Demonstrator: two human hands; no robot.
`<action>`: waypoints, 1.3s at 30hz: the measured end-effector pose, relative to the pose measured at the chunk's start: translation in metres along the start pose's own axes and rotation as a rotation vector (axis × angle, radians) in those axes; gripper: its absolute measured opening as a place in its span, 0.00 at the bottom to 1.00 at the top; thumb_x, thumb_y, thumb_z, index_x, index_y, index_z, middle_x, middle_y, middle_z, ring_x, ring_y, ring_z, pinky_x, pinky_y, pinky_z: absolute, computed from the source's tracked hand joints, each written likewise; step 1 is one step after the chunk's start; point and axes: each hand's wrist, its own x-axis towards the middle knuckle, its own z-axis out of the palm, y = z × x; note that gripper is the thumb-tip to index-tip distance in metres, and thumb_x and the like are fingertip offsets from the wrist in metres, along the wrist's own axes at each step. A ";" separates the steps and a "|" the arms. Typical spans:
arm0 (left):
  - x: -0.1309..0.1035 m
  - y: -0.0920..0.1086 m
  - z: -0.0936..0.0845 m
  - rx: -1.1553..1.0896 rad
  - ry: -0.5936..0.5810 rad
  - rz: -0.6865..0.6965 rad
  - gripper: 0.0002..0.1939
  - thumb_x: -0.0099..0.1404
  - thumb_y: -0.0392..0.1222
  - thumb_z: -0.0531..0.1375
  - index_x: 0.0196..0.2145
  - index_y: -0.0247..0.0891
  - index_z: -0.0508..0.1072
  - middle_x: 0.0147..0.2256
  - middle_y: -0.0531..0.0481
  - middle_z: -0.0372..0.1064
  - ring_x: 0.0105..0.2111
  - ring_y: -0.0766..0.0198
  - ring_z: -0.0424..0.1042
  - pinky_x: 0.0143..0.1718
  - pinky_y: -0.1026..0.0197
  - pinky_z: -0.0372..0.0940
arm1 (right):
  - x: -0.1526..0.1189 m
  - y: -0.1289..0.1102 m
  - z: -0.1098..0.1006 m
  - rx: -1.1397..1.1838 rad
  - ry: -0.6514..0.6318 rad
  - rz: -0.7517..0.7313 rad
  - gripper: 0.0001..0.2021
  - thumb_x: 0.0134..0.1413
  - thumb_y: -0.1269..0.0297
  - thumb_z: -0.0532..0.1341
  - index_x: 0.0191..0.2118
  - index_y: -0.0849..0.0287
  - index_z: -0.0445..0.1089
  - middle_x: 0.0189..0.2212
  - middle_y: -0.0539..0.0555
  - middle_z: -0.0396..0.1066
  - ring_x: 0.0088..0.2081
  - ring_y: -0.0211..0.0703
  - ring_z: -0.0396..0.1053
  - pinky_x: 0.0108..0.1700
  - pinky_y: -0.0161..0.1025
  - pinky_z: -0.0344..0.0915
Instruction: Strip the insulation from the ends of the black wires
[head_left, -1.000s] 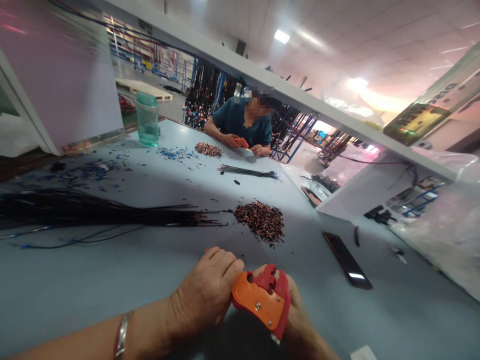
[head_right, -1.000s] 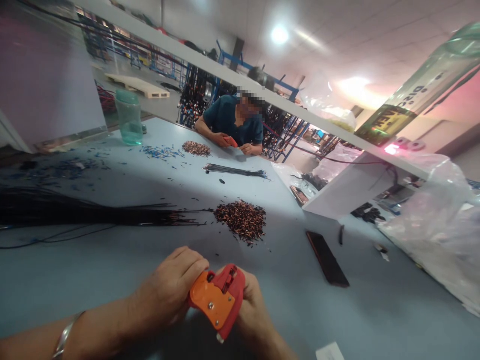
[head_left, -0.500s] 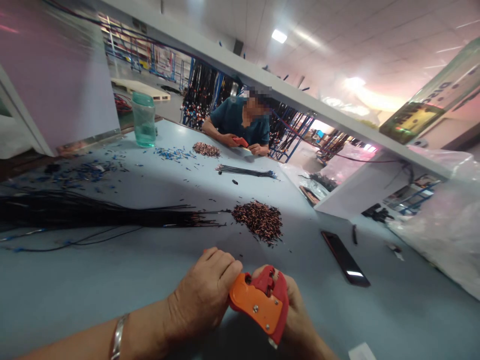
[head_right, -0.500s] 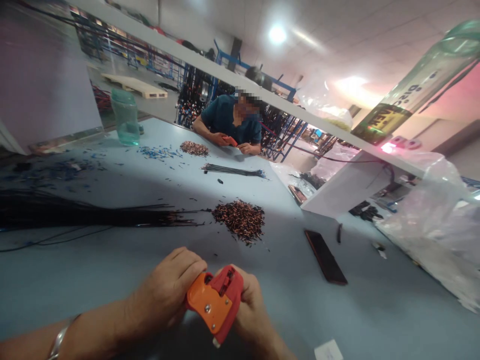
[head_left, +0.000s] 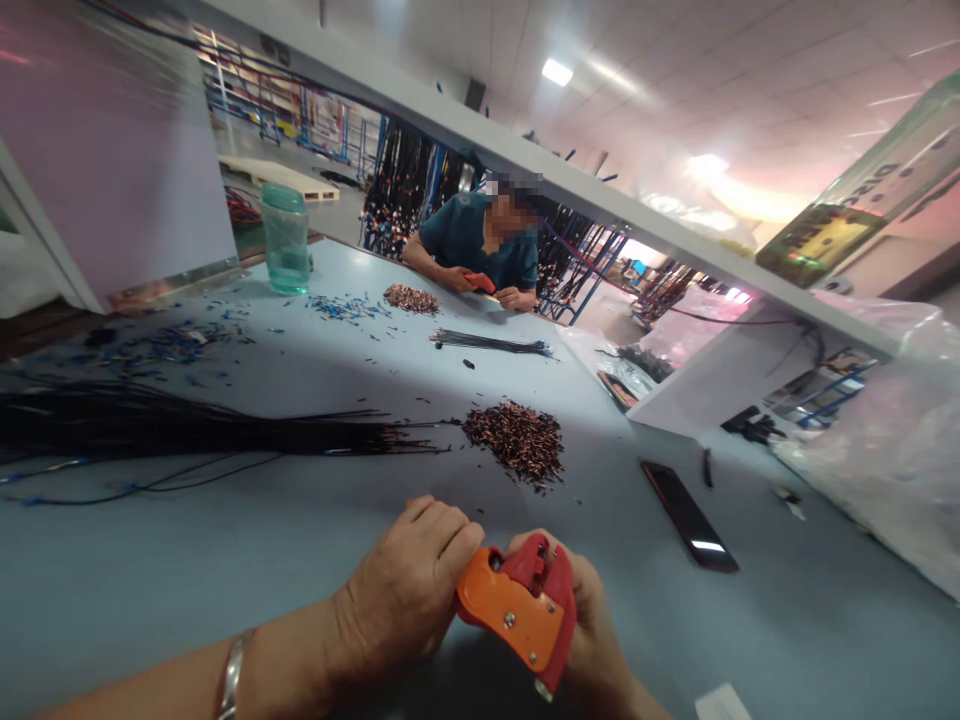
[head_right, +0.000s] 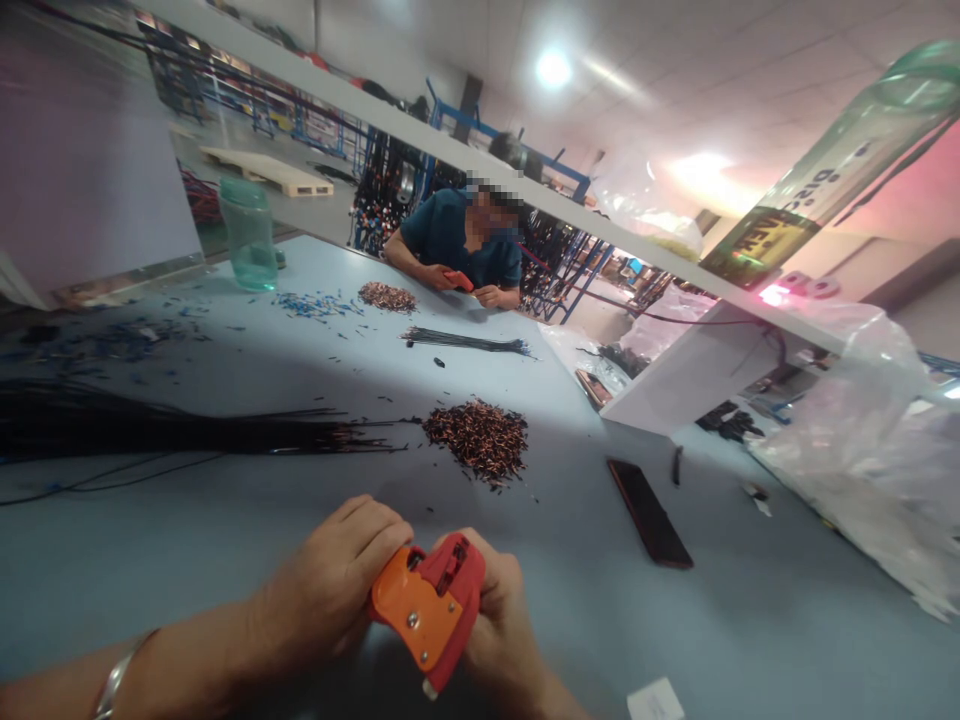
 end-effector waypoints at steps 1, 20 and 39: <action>0.000 0.000 0.000 0.000 -0.001 0.004 0.09 0.62 0.31 0.49 0.40 0.35 0.65 0.30 0.44 0.68 0.29 0.56 0.64 0.33 0.53 0.62 | 0.000 -0.001 0.000 -0.013 0.004 -0.005 0.06 0.49 0.68 0.64 0.27 0.58 0.66 0.21 0.44 0.60 0.22 0.33 0.53 0.24 0.30 0.56; -0.002 0.000 0.003 -0.024 0.005 -0.040 0.07 0.65 0.34 0.49 0.38 0.35 0.64 0.30 0.44 0.66 0.29 0.56 0.62 0.33 0.53 0.61 | -0.002 0.004 -0.002 -0.013 -0.068 -0.011 0.14 0.52 0.68 0.65 0.21 0.58 0.60 0.21 0.44 0.55 0.24 0.33 0.51 0.26 0.30 0.54; -0.001 0.001 -0.001 0.025 0.019 -0.021 0.06 0.66 0.33 0.50 0.33 0.38 0.65 0.25 0.50 0.63 0.24 0.60 0.59 0.28 0.59 0.58 | -0.004 0.000 0.000 -0.076 -0.095 0.038 0.15 0.52 0.64 0.62 0.19 0.58 0.59 0.19 0.46 0.54 0.23 0.35 0.50 0.25 0.32 0.54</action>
